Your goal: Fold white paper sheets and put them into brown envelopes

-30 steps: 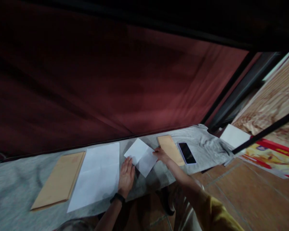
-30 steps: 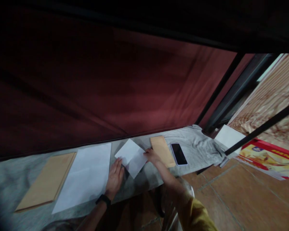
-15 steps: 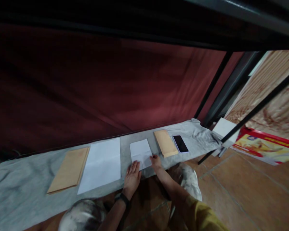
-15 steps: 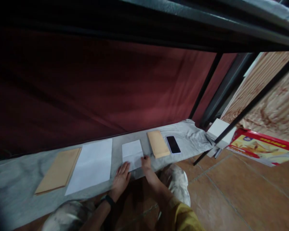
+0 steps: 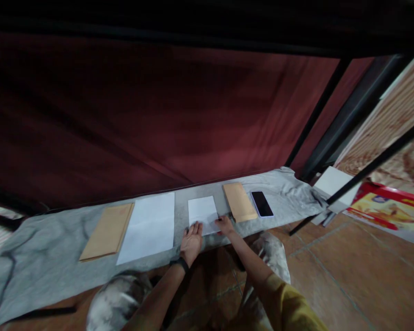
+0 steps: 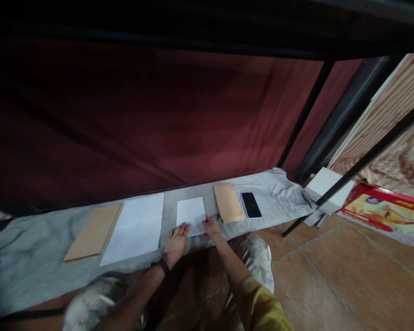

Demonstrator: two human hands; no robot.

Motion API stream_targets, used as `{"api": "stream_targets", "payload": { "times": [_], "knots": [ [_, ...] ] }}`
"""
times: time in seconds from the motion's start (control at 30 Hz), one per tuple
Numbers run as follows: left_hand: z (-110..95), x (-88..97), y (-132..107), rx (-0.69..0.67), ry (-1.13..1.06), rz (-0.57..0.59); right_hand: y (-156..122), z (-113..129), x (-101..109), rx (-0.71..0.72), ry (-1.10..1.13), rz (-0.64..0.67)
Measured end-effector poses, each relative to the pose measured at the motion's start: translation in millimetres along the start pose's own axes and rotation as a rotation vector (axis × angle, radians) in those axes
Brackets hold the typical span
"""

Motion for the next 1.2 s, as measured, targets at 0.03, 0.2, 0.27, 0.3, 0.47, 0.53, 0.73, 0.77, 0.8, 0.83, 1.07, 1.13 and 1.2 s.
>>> {"api": "stream_targets", "payload": {
  "times": [0.03,0.2,0.27,0.3,0.47,0.53,0.73,0.77,0.8,0.83,1.07,1.13,1.2],
  "knots": [
    [1.4,-2.0,0.6,-0.001,0.004,0.006,-3.1,-0.7,2.6,-0.007,-0.04,-0.018],
    [3.6,-13.3,1.7,-0.004,0.029,-0.003,-5.2,18.2,1.7,0.185,-0.266,-0.057],
    [2.7,-17.0,2.0,-0.012,0.047,-0.026,4.5,32.4,-9.9,0.38,-0.363,0.022],
    [2.5,-18.9,2.4,-0.017,0.054,-0.036,10.7,38.6,-17.2,0.485,-0.425,0.066],
    [4.5,-31.9,5.7,-0.028,0.082,-0.097,47.0,46.5,-46.8,0.712,-0.677,0.189],
    [6.3,-38.5,7.2,-0.025,0.102,-0.128,62.0,44.7,-51.1,0.707,-0.715,0.202],
    [13.5,-59.3,11.2,-0.078,0.145,-0.166,106.8,43.2,-43.5,0.703,-0.743,0.175],
    [15.0,-61.9,11.8,-0.088,0.145,-0.168,114.6,42.8,-40.2,0.691,-0.75,0.169],
    [16.3,-64.0,12.4,-0.097,0.146,-0.17,122.2,42.4,-36.4,0.673,-0.758,0.164],
    [17.4,-65.4,12.8,-0.106,0.149,-0.17,129.5,42.0,-32.1,0.655,-0.767,0.161],
    [16.1,-56.4,10.0,-0.104,0.178,-0.094,137.9,37.3,-1.4,0.468,-0.731,0.03],
    [13.4,-50.5,8.6,-0.077,0.177,-0.088,114.2,32.0,-5.5,0.508,-0.713,0.011],
    [9.9,-45.2,8.4,-0.06,0.161,-0.081,81.2,23.1,-15.7,0.619,-0.688,0.027]
  ]
}}
Point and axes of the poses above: each hand's wrist, its own y-axis towards the middle knuckle, its own x-axis out of the back of the hand, z = x × y, the point moved 3 cm from there along y, towards the middle knuckle, and after that the axes turned 15 degrees about z, right-handed, at the moved point
